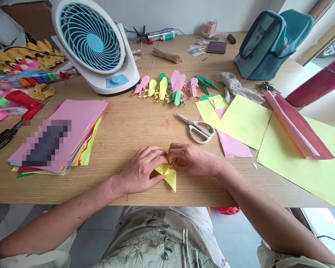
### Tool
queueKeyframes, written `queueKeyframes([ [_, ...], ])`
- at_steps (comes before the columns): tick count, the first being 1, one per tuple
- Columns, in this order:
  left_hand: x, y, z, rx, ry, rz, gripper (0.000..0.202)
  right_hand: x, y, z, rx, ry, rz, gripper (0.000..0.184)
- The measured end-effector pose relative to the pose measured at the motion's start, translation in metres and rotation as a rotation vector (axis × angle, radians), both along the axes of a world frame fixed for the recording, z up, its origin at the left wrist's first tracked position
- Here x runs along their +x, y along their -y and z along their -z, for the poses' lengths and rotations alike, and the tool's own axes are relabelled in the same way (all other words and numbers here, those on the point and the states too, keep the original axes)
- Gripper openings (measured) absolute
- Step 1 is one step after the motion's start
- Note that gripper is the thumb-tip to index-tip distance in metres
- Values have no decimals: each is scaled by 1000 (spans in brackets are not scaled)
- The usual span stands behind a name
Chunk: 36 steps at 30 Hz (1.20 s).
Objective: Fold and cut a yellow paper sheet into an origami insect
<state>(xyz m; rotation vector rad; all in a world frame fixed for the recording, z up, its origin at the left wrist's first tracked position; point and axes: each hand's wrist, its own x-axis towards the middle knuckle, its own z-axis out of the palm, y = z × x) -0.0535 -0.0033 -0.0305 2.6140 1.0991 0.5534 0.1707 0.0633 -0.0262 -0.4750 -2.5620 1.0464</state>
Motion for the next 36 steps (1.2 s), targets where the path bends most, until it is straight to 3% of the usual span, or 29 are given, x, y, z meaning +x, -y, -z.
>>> queueKeyframes([
  [10,-2,2,7,125,20,18,21,5,2,0,-63,1,-2,11],
  [17,-4,-5,3,166,42,25,20,6,-3,0,-217,45,57,12],
  [25,-10,-8,-4,316,-126,99,16,4,-5,-6,-381,82,28,10],
  [30,-9,-8,-3,348,-134,117,12,4,-7,-5,-310,85,-1,10],
  [36,-2,-9,-1,194,31,61,8,4,-5,-9,-231,137,-18,7],
])
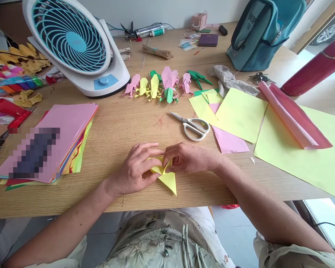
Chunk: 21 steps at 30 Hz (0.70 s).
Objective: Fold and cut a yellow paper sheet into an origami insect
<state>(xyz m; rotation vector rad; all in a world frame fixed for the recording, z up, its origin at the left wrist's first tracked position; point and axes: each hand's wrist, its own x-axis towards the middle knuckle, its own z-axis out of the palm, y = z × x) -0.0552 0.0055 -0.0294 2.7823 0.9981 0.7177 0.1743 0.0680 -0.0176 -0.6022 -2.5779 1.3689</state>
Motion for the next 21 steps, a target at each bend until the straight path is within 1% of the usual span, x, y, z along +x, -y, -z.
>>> queueKeyframes([
  [3,4,0,2,-93,11,-25,21,2,1,1,44,-23,-25,5],
  [6,3,-1,0,-130,31,-78,29,5,2,1,118,-59,-27,5],
  [9,-3,-4,-5,-69,104,-180,40,6,2,0,179,-97,37,8],
  [11,-7,-6,-8,-43,153,-218,51,6,1,-1,200,-123,103,10],
  [13,-9,-6,-8,-71,203,-214,57,5,0,1,221,-141,156,10],
  [15,-9,-5,-7,-106,272,-217,61,3,-1,2,229,-163,170,7],
  [19,-11,-3,-3,-89,409,-298,68,-1,-1,7,243,-198,178,8],
  [21,-11,-2,-1,-129,420,-305,68,-4,1,8,280,-194,210,10],
])
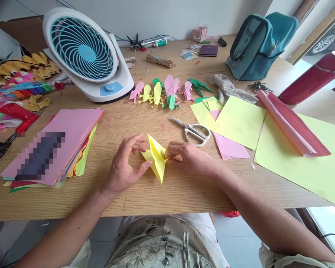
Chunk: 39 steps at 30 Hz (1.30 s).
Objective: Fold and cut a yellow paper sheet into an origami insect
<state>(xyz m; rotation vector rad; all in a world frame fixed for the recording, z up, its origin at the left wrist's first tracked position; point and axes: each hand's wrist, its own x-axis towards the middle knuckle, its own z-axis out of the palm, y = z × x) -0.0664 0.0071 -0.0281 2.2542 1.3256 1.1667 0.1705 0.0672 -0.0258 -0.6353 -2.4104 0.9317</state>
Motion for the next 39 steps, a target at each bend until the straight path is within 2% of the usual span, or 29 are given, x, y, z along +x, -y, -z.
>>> queueKeyframes([
  [4,9,5,2,-208,-25,79,86,-5,5,-1,39,24,30,14],
  [6,15,7,4,-233,-66,73,92,-6,8,-3,46,44,18,12],
  [9,20,8,8,-141,-98,9,87,-8,10,-4,64,51,18,11],
  [12,17,7,11,35,-156,-58,81,-9,10,-3,83,30,44,12],
  [15,13,6,12,235,-286,-79,72,-12,11,1,72,32,63,12],
  [17,13,6,12,306,-330,-79,67,-15,13,5,79,38,97,9],
  [21,13,6,11,288,-279,-75,65,-23,17,10,124,7,187,11],
  [24,14,7,11,233,-243,-63,65,-25,19,10,94,-18,225,17],
  [30,15,12,10,151,-238,-84,65,-23,17,4,37,23,192,23],
  [35,15,13,12,135,-243,-101,63,-22,17,7,-89,-16,122,10],
  [39,14,12,14,179,-240,-123,59,-23,19,10,-29,-74,194,9],
])
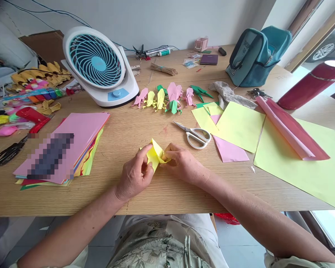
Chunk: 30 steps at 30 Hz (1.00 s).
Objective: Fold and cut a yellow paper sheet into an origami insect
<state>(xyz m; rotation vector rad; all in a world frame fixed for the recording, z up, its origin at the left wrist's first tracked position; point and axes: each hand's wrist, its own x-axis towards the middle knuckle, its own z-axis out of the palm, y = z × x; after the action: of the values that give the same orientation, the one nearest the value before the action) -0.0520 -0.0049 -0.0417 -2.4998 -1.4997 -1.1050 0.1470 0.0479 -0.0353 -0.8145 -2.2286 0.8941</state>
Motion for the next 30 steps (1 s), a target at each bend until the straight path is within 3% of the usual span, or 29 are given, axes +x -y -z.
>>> queueKeyframes([
  [5,-4,-1,-1,15,24,-44,54,-1,1,-5,-7,-14,49,21],
  [10,-4,-1,0,-38,72,-51,56,-1,0,-7,-55,-49,13,6],
  [17,1,3,2,-107,67,-1,61,3,-3,-2,87,35,32,6],
  [21,0,6,4,10,54,84,50,6,-3,0,244,41,33,7],
  [24,-5,5,1,103,160,163,34,10,-4,-2,449,123,61,7],
  [27,-14,1,-7,281,238,63,39,14,-3,-6,622,254,52,14],
  [30,-24,-2,-17,390,24,20,51,15,-2,-9,705,307,-12,21],
])
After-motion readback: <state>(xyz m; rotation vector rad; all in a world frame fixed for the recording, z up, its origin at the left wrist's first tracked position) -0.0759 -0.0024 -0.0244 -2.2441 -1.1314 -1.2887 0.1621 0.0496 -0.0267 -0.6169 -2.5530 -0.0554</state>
